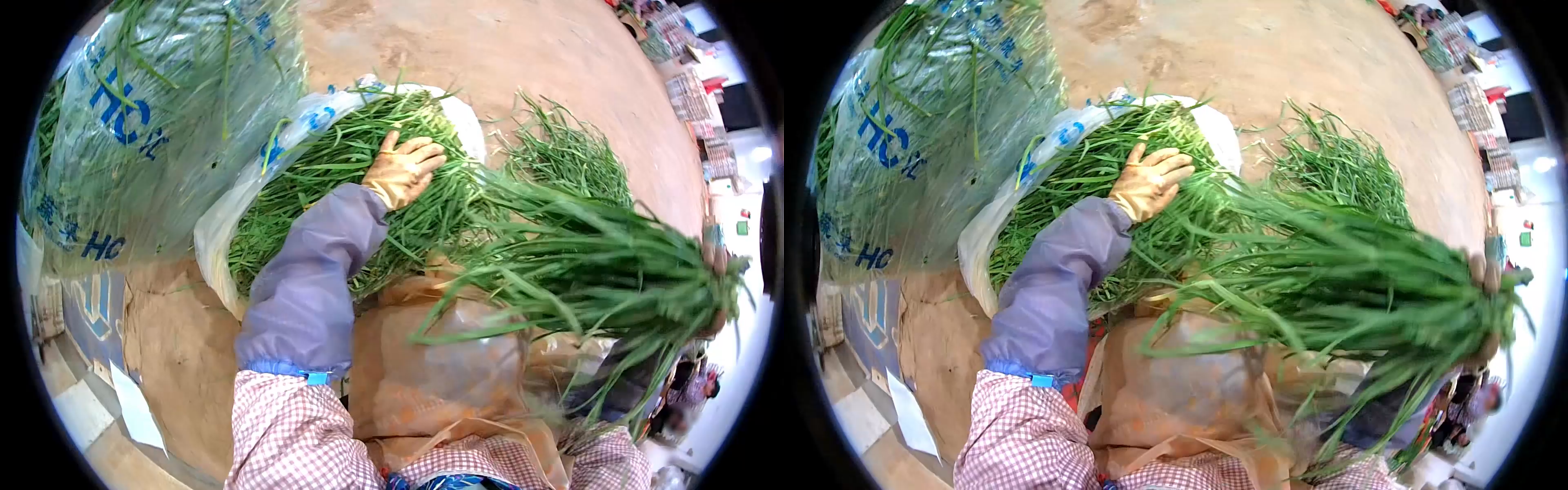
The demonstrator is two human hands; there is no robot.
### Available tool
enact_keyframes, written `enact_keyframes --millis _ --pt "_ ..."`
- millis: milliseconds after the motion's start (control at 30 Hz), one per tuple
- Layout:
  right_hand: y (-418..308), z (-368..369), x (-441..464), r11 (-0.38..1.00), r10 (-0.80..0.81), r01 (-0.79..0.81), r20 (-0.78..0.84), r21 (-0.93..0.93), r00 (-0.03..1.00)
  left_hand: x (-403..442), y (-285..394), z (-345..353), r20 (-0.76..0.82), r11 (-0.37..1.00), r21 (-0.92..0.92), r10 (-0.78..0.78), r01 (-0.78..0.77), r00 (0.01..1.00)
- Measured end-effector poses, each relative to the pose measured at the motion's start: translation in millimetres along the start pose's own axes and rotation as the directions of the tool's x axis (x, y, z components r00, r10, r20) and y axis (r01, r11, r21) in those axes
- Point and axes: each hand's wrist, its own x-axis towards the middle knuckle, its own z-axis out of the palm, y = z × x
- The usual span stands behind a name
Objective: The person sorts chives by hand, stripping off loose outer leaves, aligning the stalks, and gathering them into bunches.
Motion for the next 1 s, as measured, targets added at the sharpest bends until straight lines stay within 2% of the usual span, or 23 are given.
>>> enact_keyframes --millis 100,133,167,233,267,300,333,367,400,433,467,500,533,567,600,667,700,767,833,900,933,967,1000 --pt "-46.1 -50.7 -10.1 0.976 -0.073 -0.011 -0.378 -0.216 0.923 0.5 2.9 -8.9 0.071 0.999 0.037 0.021 -0.023 0.997" --pt "-61.4 -66.7 -12.5 0.976 -0.031 -0.050 -0.366 -0.212 0.930 1.1 4.8 -13.5 0.112 0.998 0.050 0.024 -0.030 0.993" --pt "-70.2 -72.8 -11.7 0.971 -0.099 -0.010 -0.440 -0.238 0.893 2.3 5.5 -16.9 0.134 0.999 0.038 0.029 -0.034 0.991" --pt "-81.1 -84.4 -13.6 0.955 -0.169 0.046 -0.415 -0.292 0.894 5.5 8.3 -30.4 0.147 0.999 -0.037 0.027 -0.022 0.989" --pt "-84.4 -85.8 -13.4 0.948 -0.203 0.081 -0.390 -0.307 0.898 15.8 8.1 -39.8 0.256 0.939 -0.294 -0.100 0.176 0.962" --pt "-73.4 -63.7 -6.7 0.949 -0.230 0.132 -0.340 -0.287 0.912 29.2 8.4 -54.3 0.398 0.783 -0.491 -0.189 0.382 0.898" --pt "-59.4 -34.8 -1.5 0.971 -0.231 0.194 -0.331 -0.143 0.915 49.5 11.0 -84.4 0.401 0.680 -0.543 -0.305 0.492 0.864" --pt "-51.5 -20.2 -0.9 0.965 -0.260 0.225 -0.382 -0.134 0.887 63.6 0.4 -102.9 0.254 0.582 -0.698 -0.344 0.418 0.904" --pt "-38.0 5.7 4.1 0.954 -0.282 0.301 -0.325 0.008 0.903 83.5 28.5 -160.8 0.139 0.441 -0.847 -0.358 0.298 0.923" --pt "-28.0 21.1 4.1 0.972 -0.204 0.229 -0.279 0.058 0.938 104.1 64.9 -215.3 0.070 0.425 -0.861 -0.444 0.279 0.893" --pt "-11.2 45.5 3.8 0.947 -0.193 0.264 -0.330 0.185 0.924 113.4 100.5 -266.7 -0.020 0.499 -0.846 -0.385 0.189 0.923" --pt "-2.8 57.8 -2.7 0.972 -0.198 0.231 -0.376 0.045 0.905 119.1 138.3 -307.8 -0.103 0.661 -0.750 -0.119 0.001 0.988" --pt "14.4 78.1 -5.4 0.928 -0.133 0.251 -0.385 0.275 0.913 124.8 176.1 -349.1 -0.177 0.726 -0.647 0.157 -0.235 0.972" --pt "21.8 100.0 -12.1 0.852 -0.046 0.187 -0.287 0.489 0.957 128.6 210.6 -364.1 -0.026 0.664 -0.718 0.273 -0.208 0.962" --pt "32.6 123.1 -23.3 0.869 -0.047 0.200 -0.326 0.453 0.944 124.7 239.1 -364.3 0.094 0.644 -0.739 0.387 -0.196 0.917" --pt "31.4 154.8 -48.1 0.660 0.077 0.196 -0.325 0.725 0.943 108.4 282.1 -339.8 0.322 0.635 -0.770 0.473 -0.064 0.820" --pt "30.1 160.3 -60.5 0.508 0.108 0.159 -0.246 0.846 0.963 99.0 297.9 -321.0 0.417 0.634 -0.773 0.487 0.018 0.767" --pt "42.2 135.9 -92.0 0.522 0.181 0.047 -0.164 0.852 0.970 69.9 313.8 -283.1 0.539 0.600 -0.779 0.493 0.182 0.682" --pt "36.2 118.0 -128.8 0.463 0.149 0.032 -0.113 0.886 0.982 16.4 319.9 -251.3 0.645 0.563 -0.743 0.458 0.363 0.611" --pt "52.7 83.7 -161.1 0.570 0.081 0.095 -0.172 0.816 0.982 -51.8 313.1 -236.0 0.759 0.543 -0.646 0.382 0.537 0.528" --pt "56.4 63.8 -177.9 0.630 0.162 0.078 -0.228 0.773 0.960 -89.8 311.4 -232.4 0.829 0.602 -0.544 0.279 0.585 0.484" --pt "66.7 49.1 -195.1 0.571 0.192 0.045 -0.187 0.820 0.964 -115.3 303.9 -230.3 0.867 0.536 -0.498 0.294 0.682 0.402" --pt "66.0 48.2 -205.6 0.558 0.231 0.059 -0.224 0.827 0.947 -121.5 304.6 -247.8 0.895 0.478 -0.444 0.277 0.758 0.350"
